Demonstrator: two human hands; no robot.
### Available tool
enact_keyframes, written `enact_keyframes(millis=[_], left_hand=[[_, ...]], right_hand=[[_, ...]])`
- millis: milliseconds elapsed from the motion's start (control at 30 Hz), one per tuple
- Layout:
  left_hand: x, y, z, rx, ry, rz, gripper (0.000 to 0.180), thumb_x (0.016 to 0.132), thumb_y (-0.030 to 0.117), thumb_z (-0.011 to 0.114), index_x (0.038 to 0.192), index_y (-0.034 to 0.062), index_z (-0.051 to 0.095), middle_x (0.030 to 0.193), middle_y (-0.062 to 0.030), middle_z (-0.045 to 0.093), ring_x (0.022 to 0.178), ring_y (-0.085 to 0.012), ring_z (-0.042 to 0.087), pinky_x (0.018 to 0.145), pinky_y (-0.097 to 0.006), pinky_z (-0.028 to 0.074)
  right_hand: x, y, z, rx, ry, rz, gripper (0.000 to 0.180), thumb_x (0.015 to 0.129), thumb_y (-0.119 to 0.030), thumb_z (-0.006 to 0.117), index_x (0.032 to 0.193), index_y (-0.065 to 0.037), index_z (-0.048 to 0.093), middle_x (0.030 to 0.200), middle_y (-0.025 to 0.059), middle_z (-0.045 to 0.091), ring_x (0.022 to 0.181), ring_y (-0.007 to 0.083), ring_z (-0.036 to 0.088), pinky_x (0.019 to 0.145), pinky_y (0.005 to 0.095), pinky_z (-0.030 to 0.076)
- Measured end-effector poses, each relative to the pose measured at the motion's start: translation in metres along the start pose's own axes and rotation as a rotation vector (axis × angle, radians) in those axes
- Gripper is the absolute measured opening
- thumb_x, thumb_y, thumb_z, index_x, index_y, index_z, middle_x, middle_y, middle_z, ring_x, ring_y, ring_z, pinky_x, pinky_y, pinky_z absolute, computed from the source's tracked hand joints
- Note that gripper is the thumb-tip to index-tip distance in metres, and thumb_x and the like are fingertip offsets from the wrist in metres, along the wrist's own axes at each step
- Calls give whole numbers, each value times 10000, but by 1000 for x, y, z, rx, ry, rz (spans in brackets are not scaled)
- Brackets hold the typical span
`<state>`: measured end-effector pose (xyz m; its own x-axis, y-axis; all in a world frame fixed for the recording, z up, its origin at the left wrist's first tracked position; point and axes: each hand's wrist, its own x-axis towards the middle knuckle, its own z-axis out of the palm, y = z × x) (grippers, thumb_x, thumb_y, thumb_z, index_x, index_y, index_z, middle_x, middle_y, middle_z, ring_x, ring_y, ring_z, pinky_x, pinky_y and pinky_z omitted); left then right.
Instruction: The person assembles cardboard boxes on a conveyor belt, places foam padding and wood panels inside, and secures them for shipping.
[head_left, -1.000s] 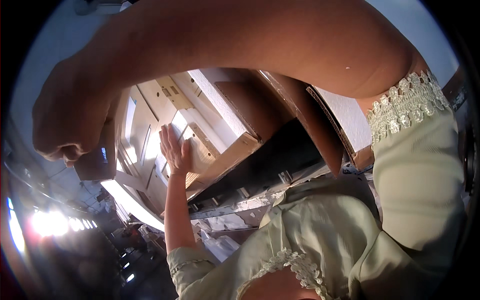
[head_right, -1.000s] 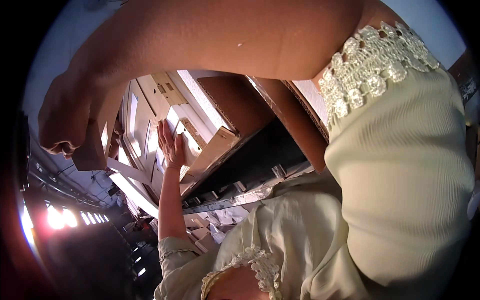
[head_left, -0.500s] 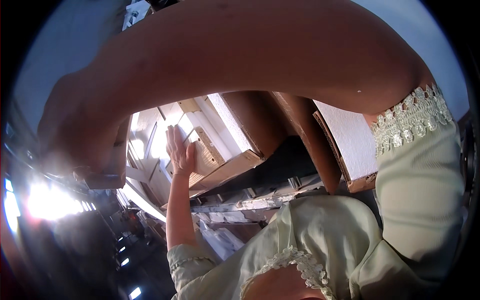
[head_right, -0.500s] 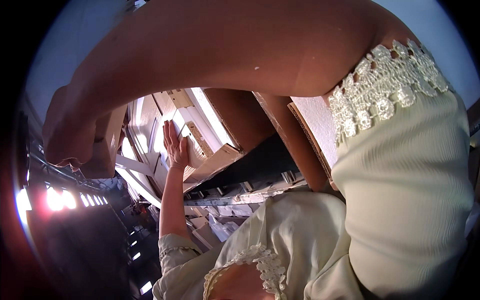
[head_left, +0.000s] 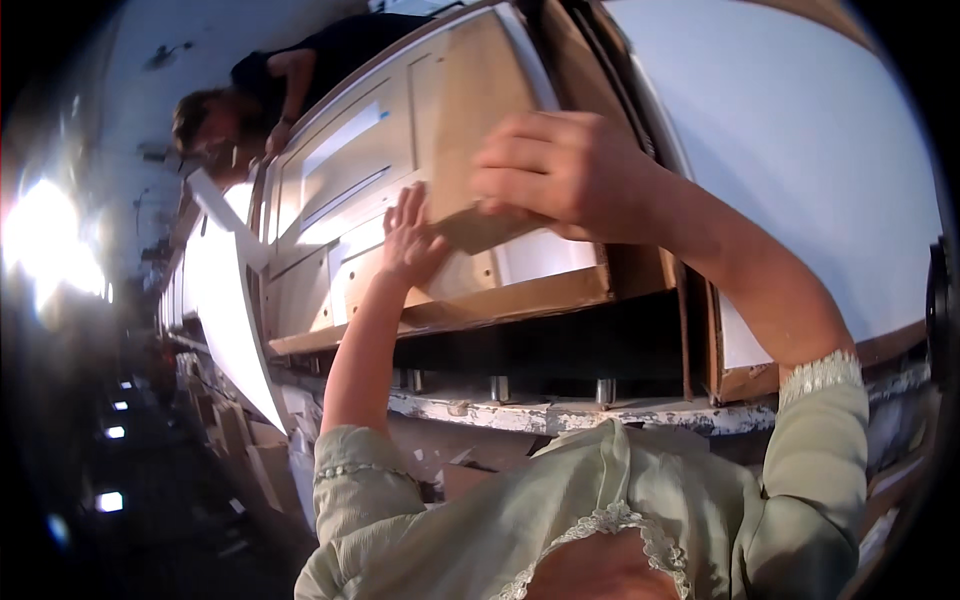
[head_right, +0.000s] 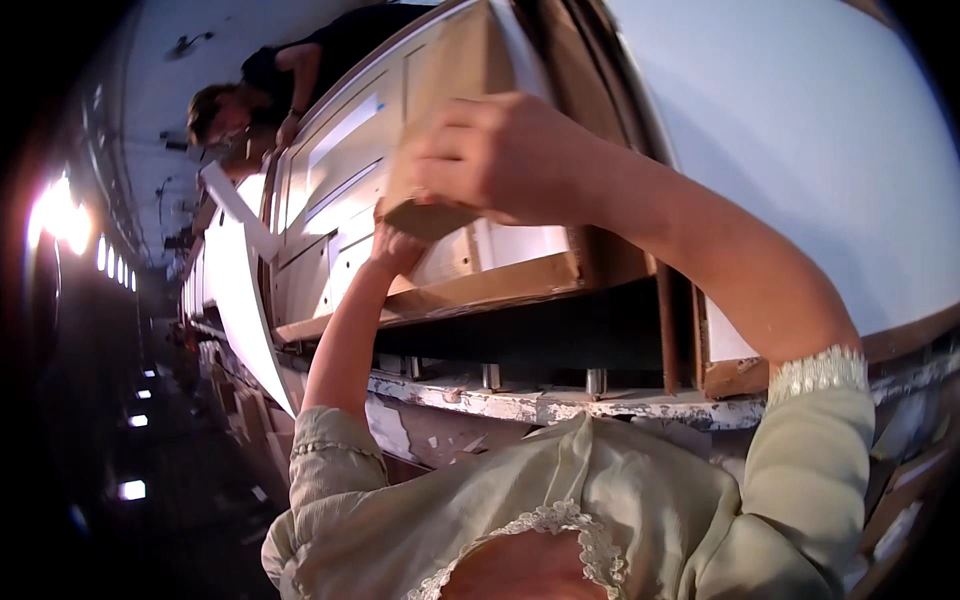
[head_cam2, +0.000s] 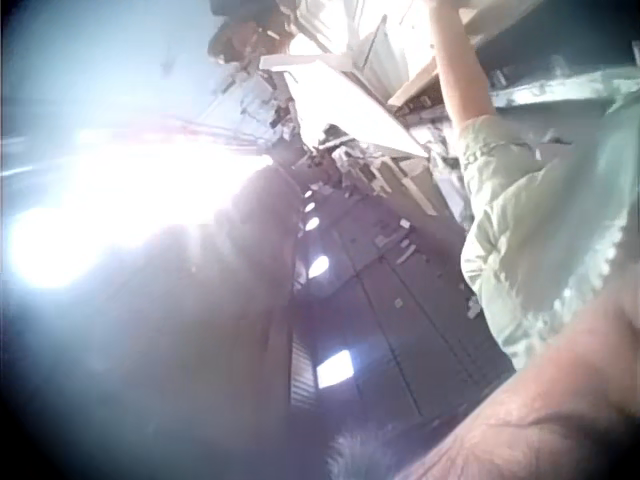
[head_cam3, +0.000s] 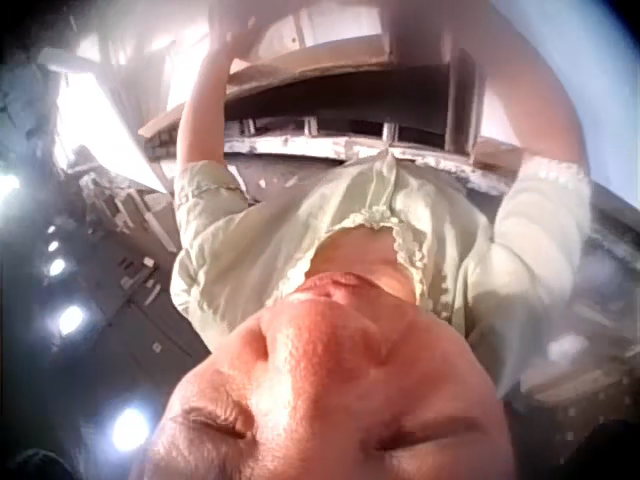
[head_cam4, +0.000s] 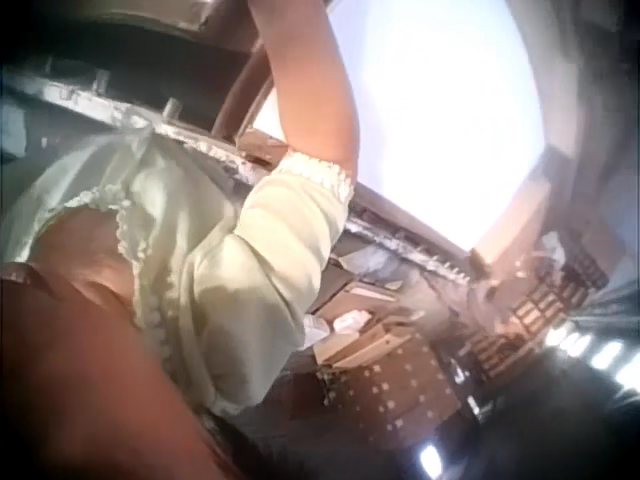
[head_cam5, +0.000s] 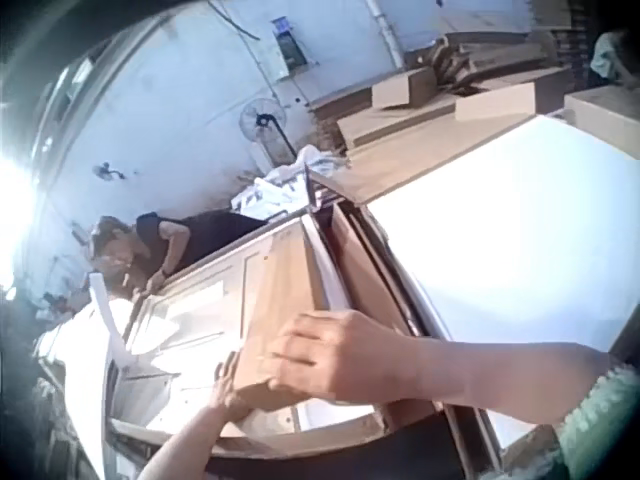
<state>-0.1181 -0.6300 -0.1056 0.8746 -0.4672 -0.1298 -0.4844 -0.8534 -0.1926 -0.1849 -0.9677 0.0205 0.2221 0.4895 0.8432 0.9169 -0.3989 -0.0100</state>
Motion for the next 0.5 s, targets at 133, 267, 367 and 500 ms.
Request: enact_keyframes(millis=[133,267,367,500], left_hand=[[3,20,-34,-102,56,-52,772,865,643,353,1467,181,214,1527,-140,154,1422,-316,90,1137,-493,97],[-8,4,-21,-176,66,-68,832,821,729,366,1456,202,260,1518,-127,193,1417,-297,122,1108,-529,132],[-1,-24,-21,-320,-28,48,811,833,717,368,1453,202,268,1516,-129,200,1415,-299,131,1106,-537,138],[-32,-51,-14,-467,177,11,727,852,635,463,1412,182,365,1502,-165,229,1401,-325,187,1106,-539,149]], right_hand=[[-16,-36,22,-143,-131,62,149,776,-155,690,885,-74,630,943,38,641,914,200,601,749,316,538],[-28,-63,58,54,-435,428,188,788,-126,666,962,-56,643,1003,45,634,1010,240,568,876,358,490],[-22,-52,74,-1,-825,779,316,804,-201,651,1088,-66,627,1075,73,621,1074,318,539,941,412,438],[-2,-39,103,-205,-1116,1030,494,860,-305,578,1302,-104,482,1334,161,458,1221,393,408,1013,436,373]])
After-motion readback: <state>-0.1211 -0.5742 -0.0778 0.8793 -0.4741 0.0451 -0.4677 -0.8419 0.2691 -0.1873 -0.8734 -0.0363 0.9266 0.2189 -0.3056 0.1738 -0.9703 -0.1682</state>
